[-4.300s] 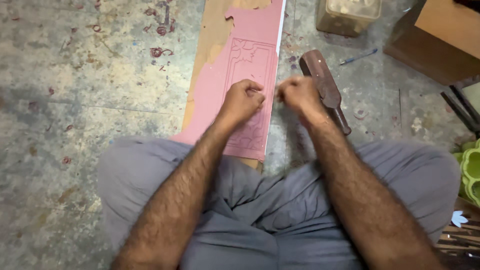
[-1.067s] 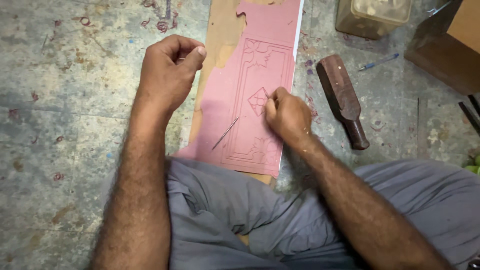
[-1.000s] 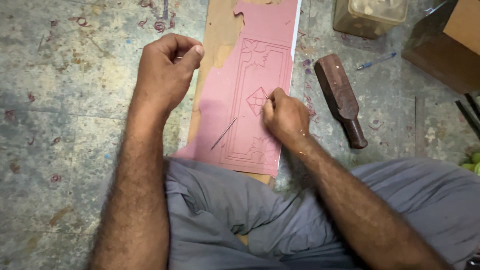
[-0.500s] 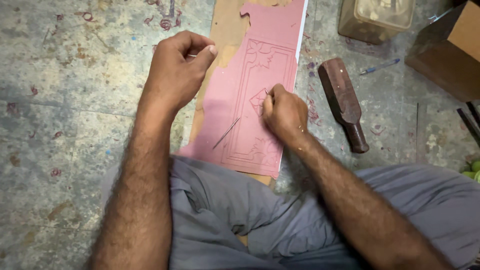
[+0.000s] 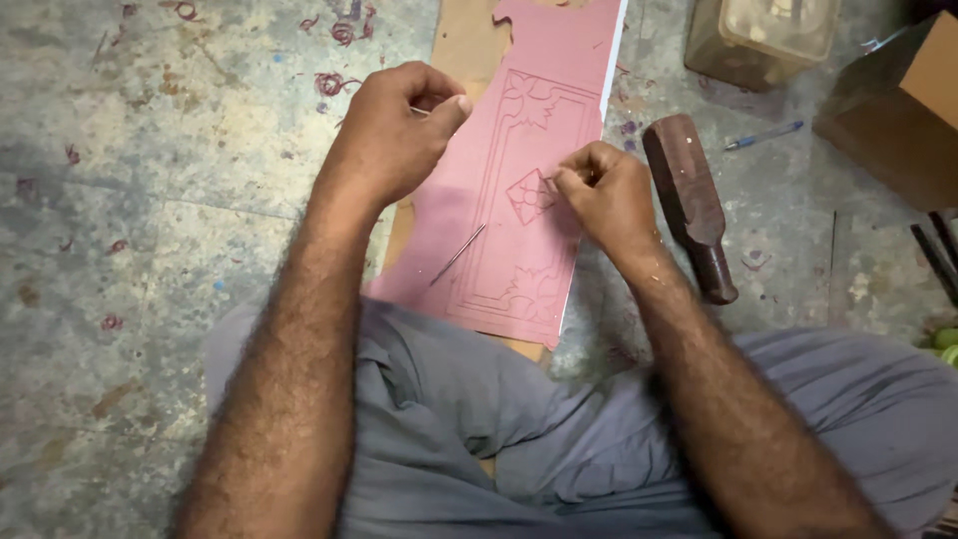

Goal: The person carves decorative patterns into a pink wood panel using a metal chisel and a wooden mallet. The person repeatedly strikes the chisel with the mallet to remove wood shavings and define the design.

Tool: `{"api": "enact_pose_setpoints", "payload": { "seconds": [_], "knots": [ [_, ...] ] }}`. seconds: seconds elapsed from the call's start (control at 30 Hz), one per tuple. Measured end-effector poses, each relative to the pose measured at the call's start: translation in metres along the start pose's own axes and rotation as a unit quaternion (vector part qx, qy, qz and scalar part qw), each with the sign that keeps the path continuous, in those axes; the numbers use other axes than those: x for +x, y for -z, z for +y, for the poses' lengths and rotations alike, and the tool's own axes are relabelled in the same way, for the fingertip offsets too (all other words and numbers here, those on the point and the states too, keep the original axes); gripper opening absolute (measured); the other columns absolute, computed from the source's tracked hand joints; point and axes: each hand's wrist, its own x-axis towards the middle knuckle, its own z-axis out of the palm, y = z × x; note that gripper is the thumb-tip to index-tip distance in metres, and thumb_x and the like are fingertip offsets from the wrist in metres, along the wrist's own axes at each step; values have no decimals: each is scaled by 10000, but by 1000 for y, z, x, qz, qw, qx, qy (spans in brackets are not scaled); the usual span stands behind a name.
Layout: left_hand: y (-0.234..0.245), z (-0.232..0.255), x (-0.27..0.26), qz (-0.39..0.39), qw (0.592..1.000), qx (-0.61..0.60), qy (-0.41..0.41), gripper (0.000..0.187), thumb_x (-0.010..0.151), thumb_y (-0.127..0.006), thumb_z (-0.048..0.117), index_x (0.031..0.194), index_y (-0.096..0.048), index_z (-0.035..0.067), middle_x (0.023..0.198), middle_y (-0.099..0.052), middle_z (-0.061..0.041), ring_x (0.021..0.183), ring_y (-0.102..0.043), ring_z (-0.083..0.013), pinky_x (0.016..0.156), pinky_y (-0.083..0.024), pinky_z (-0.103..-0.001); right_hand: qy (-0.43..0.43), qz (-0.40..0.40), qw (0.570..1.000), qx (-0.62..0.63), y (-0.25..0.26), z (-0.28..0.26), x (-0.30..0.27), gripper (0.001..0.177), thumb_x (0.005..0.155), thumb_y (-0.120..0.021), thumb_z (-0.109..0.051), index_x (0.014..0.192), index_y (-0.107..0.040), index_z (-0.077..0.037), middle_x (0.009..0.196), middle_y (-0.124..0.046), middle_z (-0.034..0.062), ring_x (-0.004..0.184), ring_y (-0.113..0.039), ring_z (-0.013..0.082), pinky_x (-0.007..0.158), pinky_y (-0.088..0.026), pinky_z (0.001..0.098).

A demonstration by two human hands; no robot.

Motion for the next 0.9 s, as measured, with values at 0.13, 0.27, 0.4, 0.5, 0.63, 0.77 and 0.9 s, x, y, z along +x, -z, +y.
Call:
{"api": "enact_pose_setpoints", "payload": {
  "seconds": [0.13, 0.27, 0.4, 0.5, 0.63, 0.77, 0.9],
  "knots": [
    [3, 4, -2, 5, 1000, 11, 13, 238, 922, -718, 239, 1028, -737, 26, 960, -778, -70, 874, -733, -153, 789, -586, -310, 2, 0, 998, 64, -12, 4, 1, 102, 919, -764, -108, 937, -737, -12, 801, -747, 37, 707, -664, 72, 643, -539, 248],
    [5, 5, -2, 9, 1000, 19, -8, 232, 924, -712, 234, 1021, -739, 25, 964, -779, -78, 882, -741, -168, 795, -590, -319, 5, 20, 997, 76, -22, 15, 0, 125, 959, -739, -116, 957, -720, 8, 843, -757, 47, 755, -695, 88, 686, -558, 245],
    [3, 5, -1, 10, 1000, 15, -17, 236, 929, -709, 230, 1041, -734, 24, 976, -779, -81, 883, -745, -178, 792, -593, -325, 16, 28, 992, 121, -27, 24, 2, 87, 977, -690, -54, 1004, -665, 24, 920, -761, 76, 825, -728, 100, 739, -587, 242],
    [2, 6, 0, 7, 1000, 12, -1, 246, 920, -715, 243, 1043, -735, 30, 971, -780, -79, 878, -754, -173, 775, -602, -323, 25, 32, 981, 189, -29, 25, 3, 96, 974, -690, -16, 1012, -613, 25, 933, -751, 84, 850, -733, 100, 760, -600, 241],
    [2, 6, -1, 11, 1000, 11, -14, 246, 929, -712, 247, 1039, -730, 28, 976, -781, -82, 889, -758, -172, 775, -606, -320, 47, 37, 980, 188, -31, 17, 2, 81, 987, -689, 3, 996, -611, 24, 930, -752, 77, 863, -739, 98, 779, -607, 240],
    [1, 6, -1, 20, 1000, 20, -13, 252, 918, -724, 254, 1032, -739, 29, 970, -784, -89, 886, -755, -178, 775, -600, -328, 92, 38, 991, 93, -28, 9, -4, 67, 990, -696, -3, 989, -636, 25, 902, -758, 91, 827, -723, 103, 737, -580, 243],
    [2, 8, -1, 17, 1000, 20, -1, 268, 904, -732, 265, 1034, -739, 31, 962, -778, -93, 872, -751, -184, 767, -598, -334, 69, 41, 997, 17, -22, 2, -8, 89, 955, -706, -17, 960, -629, 29, 840, -746, 108, 756, -715, 112, 680, -559, 256]
  ]
}}
